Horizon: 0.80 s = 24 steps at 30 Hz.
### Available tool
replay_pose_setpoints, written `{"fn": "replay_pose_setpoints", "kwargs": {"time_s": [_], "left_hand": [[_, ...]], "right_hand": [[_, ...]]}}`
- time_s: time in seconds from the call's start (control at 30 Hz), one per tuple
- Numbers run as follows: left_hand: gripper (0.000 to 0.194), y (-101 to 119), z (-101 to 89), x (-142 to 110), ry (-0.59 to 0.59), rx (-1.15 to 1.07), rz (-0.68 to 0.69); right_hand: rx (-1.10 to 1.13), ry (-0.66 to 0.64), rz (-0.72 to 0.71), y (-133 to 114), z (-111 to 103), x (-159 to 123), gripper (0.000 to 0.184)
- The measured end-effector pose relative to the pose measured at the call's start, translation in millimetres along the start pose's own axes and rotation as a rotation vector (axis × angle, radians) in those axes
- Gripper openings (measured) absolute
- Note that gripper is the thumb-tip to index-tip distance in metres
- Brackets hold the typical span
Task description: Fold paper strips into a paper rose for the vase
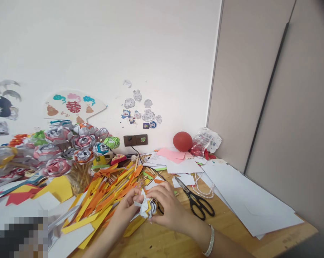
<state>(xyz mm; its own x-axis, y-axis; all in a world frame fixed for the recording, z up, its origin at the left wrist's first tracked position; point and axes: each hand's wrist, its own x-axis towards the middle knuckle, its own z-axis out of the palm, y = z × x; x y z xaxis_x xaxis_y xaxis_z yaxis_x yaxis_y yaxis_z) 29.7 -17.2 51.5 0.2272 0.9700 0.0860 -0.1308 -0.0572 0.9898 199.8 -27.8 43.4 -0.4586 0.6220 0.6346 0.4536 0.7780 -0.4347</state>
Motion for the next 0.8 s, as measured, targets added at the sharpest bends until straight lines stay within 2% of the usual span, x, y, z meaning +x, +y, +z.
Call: {"fn": "replay_pose_setpoints", "kwargs": {"time_s": [0.1, 0.3, 0.53, 0.63, 0.8], "left_hand": [[0.05, -0.5, -1.6, 1.6, 0.036, 0.017, 0.073], [0.041, -3.1, -0.4, -4.5, 0.102, 0.075, 0.176], [0.036, -7.5, -0.6, -8.3, 0.094, 0.216, 0.255], [0.037, -6.6, -1.9, -6.8, 0.091, 0.143, 0.249], [0.034, -6.3, -3.2, -2.5, 0.031, -0.086, 0.148]], "right_hand": [[-0.011, -0.008, 0.022, -0.5, -2.4, -0.5, 0.065], [-0.007, 0.077, 0.065, -0.2, 0.7, -2.8, 0.067], [-0.035, 0.081, 0.107, -1.2, 4.0, -3.4, 0.045], [0.008, 0.104, 0.084, -0.4, 1.9, -3.4, 0.044], [0.246, 0.254, 0.101, 7.2, -3.8, -1.5, 0.044]]}}
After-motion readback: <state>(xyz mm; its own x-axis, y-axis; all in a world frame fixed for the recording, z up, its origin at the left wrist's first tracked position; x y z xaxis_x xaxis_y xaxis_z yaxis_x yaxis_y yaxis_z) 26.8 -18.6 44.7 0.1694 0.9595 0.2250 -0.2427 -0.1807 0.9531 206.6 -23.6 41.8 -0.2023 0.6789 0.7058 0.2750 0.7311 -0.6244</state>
